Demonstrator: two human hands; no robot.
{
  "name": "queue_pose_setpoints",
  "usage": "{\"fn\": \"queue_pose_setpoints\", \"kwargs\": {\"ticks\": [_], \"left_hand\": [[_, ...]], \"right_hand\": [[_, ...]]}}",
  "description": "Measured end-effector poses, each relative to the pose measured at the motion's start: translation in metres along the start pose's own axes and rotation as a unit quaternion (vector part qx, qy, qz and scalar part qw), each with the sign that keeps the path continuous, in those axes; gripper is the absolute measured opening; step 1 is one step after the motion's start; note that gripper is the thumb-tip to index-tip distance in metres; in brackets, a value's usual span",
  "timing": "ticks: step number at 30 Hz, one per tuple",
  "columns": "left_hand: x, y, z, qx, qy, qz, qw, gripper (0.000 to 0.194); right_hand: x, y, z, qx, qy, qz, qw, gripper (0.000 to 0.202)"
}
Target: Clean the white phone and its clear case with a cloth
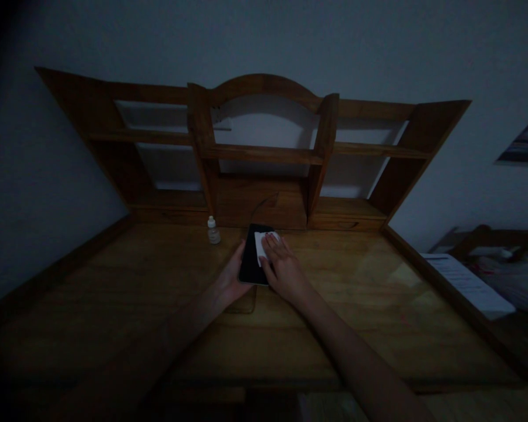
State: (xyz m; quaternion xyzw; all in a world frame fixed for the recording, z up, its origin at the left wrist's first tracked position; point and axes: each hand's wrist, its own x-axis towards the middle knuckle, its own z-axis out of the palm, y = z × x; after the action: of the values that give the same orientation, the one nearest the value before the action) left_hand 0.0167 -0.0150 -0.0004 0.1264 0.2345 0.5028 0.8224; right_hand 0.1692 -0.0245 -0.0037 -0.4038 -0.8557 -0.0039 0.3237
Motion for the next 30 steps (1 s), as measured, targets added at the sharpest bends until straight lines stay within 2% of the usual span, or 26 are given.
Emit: {"fn": "queue_pose_setpoints", "kwargs": {"ticks": [9,14,20,26,30], "left_hand": [[0.001,0.005,0.001,-0.039,0.006,0.011,0.999,0.036],[0.003,0.006,-0.001,-0.036,-0.001,0.018,0.999,0.036],[0.001,0.007,-0.001,-0.017,0.033,0.041,0.998,0.03],[0.001,0.008,0.0,-0.032,-0.008,0.012,0.999,0.042],[-0.004,0.009,0.002,-0.045,-0.025,-0.015,0.999,0.053]], "right_hand": [[0.001,-0.01,-0.008,0.019,-0.006,-0.04,0.999,0.053],[0.0,-0.015,-0.014,0.026,-0.021,-0.054,0.998,0.047],[-0.004,-0.023,-0.015,0.026,0.022,-0.063,0.997,0.04],[-0.009,-0.024,-0.013,0.055,0.025,-0.123,0.991,0.038],[-0.012,-0.03,-0.011,0.071,0.0,-0.161,0.984,0.041]]}}
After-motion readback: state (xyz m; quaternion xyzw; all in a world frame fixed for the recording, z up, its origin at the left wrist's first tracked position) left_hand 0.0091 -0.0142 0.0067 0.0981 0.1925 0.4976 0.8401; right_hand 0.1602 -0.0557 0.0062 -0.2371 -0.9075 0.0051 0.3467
